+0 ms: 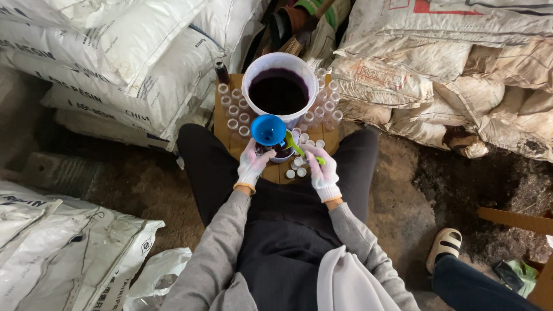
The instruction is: Filling small plastic vials with liquid from a bucket using a ladle and funnel
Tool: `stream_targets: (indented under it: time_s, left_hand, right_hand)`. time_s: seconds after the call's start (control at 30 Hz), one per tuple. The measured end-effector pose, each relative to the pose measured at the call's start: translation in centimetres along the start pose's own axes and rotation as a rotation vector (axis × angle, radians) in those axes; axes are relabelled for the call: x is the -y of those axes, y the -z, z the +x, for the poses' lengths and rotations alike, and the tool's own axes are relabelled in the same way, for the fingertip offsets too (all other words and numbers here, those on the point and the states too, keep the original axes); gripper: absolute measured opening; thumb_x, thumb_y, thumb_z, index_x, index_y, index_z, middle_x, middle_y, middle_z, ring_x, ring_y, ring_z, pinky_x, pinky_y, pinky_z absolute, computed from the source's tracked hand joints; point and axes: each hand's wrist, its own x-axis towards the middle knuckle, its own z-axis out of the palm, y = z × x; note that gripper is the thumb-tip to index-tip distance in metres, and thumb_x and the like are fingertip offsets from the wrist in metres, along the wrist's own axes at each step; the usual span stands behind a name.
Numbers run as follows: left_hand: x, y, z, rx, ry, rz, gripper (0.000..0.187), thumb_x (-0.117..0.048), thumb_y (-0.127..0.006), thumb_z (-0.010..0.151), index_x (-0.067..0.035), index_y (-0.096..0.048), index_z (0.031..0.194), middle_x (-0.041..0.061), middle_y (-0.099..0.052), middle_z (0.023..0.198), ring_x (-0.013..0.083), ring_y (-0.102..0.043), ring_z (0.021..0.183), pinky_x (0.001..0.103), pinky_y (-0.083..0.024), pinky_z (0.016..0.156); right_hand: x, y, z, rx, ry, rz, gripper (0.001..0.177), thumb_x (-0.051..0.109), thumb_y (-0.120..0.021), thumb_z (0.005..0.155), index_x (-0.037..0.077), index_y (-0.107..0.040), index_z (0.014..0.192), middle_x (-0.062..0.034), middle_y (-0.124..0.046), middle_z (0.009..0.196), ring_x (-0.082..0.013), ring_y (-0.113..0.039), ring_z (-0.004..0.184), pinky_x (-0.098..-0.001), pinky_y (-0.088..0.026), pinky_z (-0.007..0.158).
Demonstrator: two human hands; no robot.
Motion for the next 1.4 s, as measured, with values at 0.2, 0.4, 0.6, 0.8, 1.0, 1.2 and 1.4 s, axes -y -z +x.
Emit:
stream_targets:
  time_s: [0.2,0.4,0.6,0.8,1.0,1.2,1.4]
  left_hand:
    - [1.1,-0.4,0.7,-0.017,0.001,-0.017,0.032,-0.028,-0.082,0.080,-0.022,-0.060,0.103,-0.003,-0.073,0.096,0.0163,-0.071,0.096,0.035,-0.055,0.091]
    - [-0.1,-0.2,-0.2,-0.041,0.022,-0.044,0.031,-0.027,-0.081,0.081,-0.023,-0.061,0.104,-0.004,-0.073,0.096,0.0141,-0.071,0.095,0.035,-0.054,0.091]
    - [2.5,-1.5,2.6,-0.012,0.006,0.018,0.055,-0.028,-0.084,0.076,-0.018,-0.059,0.124,0.013,-0.070,0.123,0.0318,-0.064,0.122,0.046,-0.053,0.105]
    - [1.8,-1.5,2.5,-0.039,0.087,0.046,0.051,-0.031,-0.084,0.077,-0.017,-0.058,0.119,0.008,-0.074,0.117,0.0261,-0.066,0.120,0.041,-0.053,0.106]
    - [2.0,-1.5,2.9,-0.035,0.186,0.118,0.050,-0.042,-0.084,0.080,-0.026,-0.056,0.118,0.000,-0.071,0.121,0.0202,-0.065,0.121,0.042,-0.051,0.105]
    - [3.0,-1.1,4.7,0.047,0.263,0.303,0.056,-0.052,-0.079,0.081,-0.033,-0.054,0.127,-0.007,-0.070,0.128,0.0155,-0.061,0.128,0.046,-0.045,0.110]
    - [1.8,-0.6,3.9,0.123,0.203,0.318,0.052,-0.038,-0.078,0.082,-0.031,-0.055,0.128,0.000,-0.067,0.134,0.0193,-0.060,0.130,0.046,-0.047,0.112]
  right_hand:
    - [2.4,0.8,0.9,0.130,0.299,-0.172,0.020,0.014,-0.066,0.098,0.000,-0.078,0.107,-0.0155,-0.074,0.094,-0.0334,-0.073,0.081,-0.0419,-0.060,0.073]
    - [0.7,1.2,0.4,0.180,0.287,-0.223,0.022,0.016,-0.067,0.097,0.005,-0.079,0.111,-0.0124,-0.072,0.089,-0.0320,-0.072,0.079,-0.0410,-0.059,0.071]
    - [-0.2,0.2,0.6,0.187,0.119,-0.262,0.023,0.016,-0.064,0.098,0.010,-0.077,0.117,-0.0156,-0.071,0.092,-0.0374,-0.072,0.083,-0.0460,-0.059,0.072]
    - [-1.4,-0.3,0.6,0.296,0.107,-0.350,0.024,0.022,-0.067,0.098,0.014,-0.075,0.118,-0.0165,-0.071,0.094,-0.0422,-0.070,0.084,-0.0506,-0.060,0.073]
    - [-4.2,-1.1,-0.5,0.284,0.042,-0.495,0.018,0.027,-0.069,0.096,0.023,-0.076,0.113,-0.0072,-0.070,0.087,-0.0289,-0.073,0.080,-0.0367,-0.061,0.070]
    - [-3.9,-2.5,0.3,0.339,-0.062,-0.532,0.021,0.032,-0.066,0.098,0.018,-0.071,0.113,-0.0125,-0.070,0.094,-0.0375,-0.072,0.086,-0.0455,-0.062,0.076]
    - [-3.3,-2.3,0.7,0.335,-0.300,-0.592,0.019,0.041,-0.061,0.100,0.028,-0.069,0.112,-0.0058,-0.073,0.105,-0.0333,-0.072,0.098,-0.0436,-0.061,0.083]
